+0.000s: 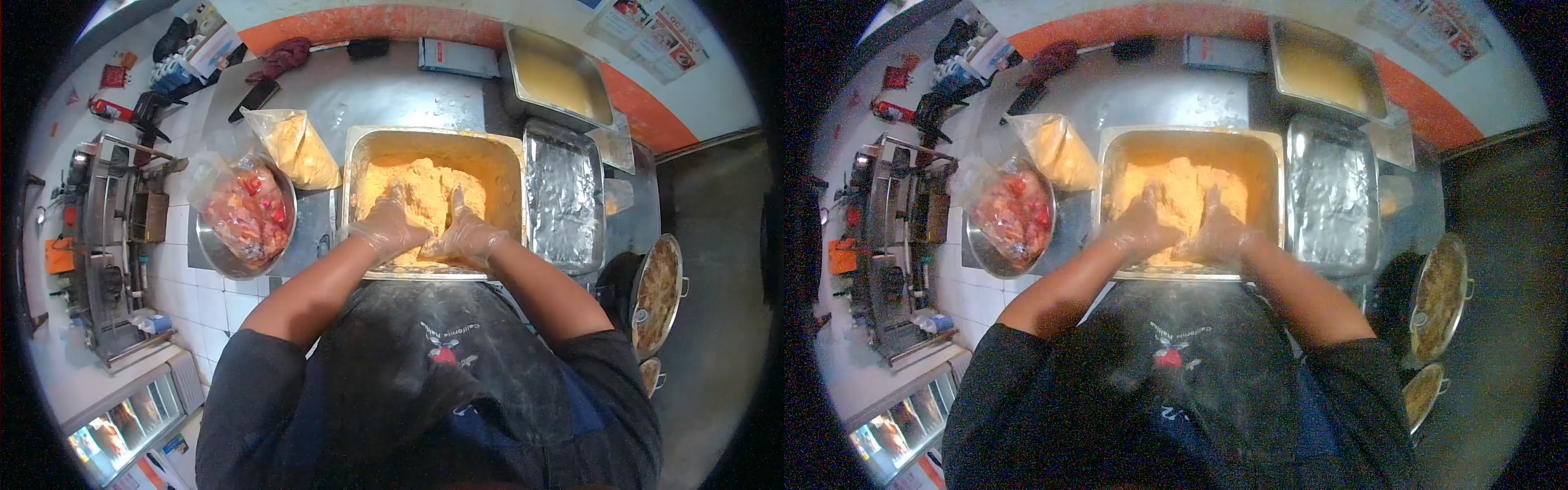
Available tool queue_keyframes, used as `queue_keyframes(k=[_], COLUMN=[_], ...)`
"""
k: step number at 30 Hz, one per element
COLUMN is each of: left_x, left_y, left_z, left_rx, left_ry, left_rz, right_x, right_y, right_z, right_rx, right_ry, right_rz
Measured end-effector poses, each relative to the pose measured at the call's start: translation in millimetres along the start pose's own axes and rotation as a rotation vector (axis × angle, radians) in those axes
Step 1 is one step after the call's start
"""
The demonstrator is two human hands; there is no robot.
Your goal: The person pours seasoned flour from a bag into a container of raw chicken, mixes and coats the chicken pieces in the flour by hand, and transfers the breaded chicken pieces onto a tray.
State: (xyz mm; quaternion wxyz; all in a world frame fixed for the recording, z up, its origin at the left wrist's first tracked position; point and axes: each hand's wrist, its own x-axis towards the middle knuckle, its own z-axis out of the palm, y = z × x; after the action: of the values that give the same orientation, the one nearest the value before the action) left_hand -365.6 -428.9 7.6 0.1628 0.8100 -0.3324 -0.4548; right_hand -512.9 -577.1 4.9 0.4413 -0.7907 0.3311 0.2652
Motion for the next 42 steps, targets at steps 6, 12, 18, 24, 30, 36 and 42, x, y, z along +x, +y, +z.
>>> queue_keyframes(k=[6,12,18,24,30,36,42], left_x=[28,-10,34,47,37,-24,3], left_y=[-25,-7,6,12,-15,14,-3], left_z=[20,-6,-4,-9,-16,-13,-1], left_rx=[-0.746,-0.118,0.228,0.08,-0.207,0.281,0.243], left_ry=[0.041,0.196,0.221,-0.004,0.006,-0.176,-0.205], left_rz=[0.257,0.049,0.086,0.001,-0.163,-0.032,0.031], right_x=[24,-43,13,54,-13,-21,7], right_y=[40,-27,-33,6,-27,-16,3], right_z=[16,-39,-29,-11,-36,-7,14], right_rx=[0.382,-0.165,-0.246,-0.067,0.234,-0.266,-0.009], right_ry=[0.121,0.379,0.268,0.266,0.122,0.01,-0.017], right_rz=[-0.419,-0.023,0.106,-0.114,-0.054,0.25,-0.01])
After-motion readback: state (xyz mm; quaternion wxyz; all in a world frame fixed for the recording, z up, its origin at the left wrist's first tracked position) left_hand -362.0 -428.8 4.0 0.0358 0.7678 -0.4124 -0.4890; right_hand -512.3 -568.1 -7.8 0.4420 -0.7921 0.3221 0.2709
